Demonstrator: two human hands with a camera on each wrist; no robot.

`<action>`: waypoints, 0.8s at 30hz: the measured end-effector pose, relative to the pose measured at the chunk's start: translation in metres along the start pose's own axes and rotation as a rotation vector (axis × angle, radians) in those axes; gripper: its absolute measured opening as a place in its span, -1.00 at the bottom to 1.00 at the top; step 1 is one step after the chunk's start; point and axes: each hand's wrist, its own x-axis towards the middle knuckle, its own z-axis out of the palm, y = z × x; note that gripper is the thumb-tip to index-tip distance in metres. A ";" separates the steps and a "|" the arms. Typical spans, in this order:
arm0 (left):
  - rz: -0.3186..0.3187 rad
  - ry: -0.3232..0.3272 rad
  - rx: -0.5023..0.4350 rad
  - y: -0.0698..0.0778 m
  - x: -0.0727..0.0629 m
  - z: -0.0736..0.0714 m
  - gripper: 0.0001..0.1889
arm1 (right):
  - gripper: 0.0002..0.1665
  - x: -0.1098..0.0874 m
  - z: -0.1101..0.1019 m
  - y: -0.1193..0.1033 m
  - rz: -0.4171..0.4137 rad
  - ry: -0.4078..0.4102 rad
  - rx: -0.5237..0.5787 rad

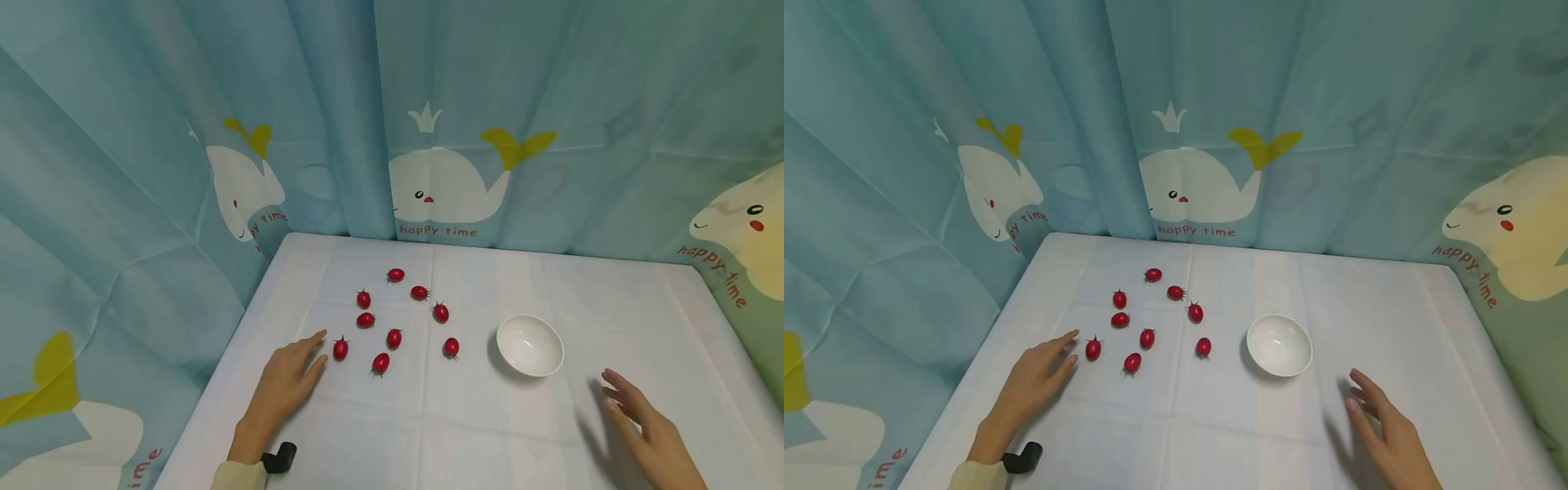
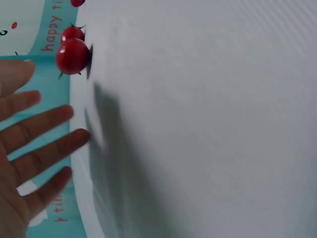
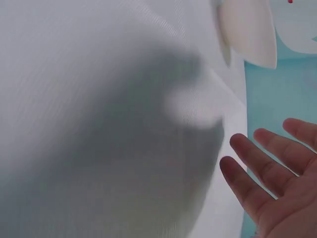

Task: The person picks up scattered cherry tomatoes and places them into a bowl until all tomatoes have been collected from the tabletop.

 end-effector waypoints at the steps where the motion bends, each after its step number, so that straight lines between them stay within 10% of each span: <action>1: -0.033 -0.021 -0.014 0.002 0.001 0.000 -0.51 | -0.36 0.001 0.001 -0.001 -0.008 0.008 0.028; 8: -0.140 -0.081 -0.054 0.014 0.008 -0.001 -0.53 | -0.38 0.010 0.005 -0.010 0.053 -0.069 0.251; 16: -0.208 -0.141 -0.048 0.028 0.017 0.005 -0.59 | -0.41 0.020 0.015 -0.011 0.080 -0.140 0.750; 24: -0.214 -0.125 0.018 0.035 0.024 0.014 -0.60 | -0.42 0.031 0.029 -0.017 0.103 -0.156 0.918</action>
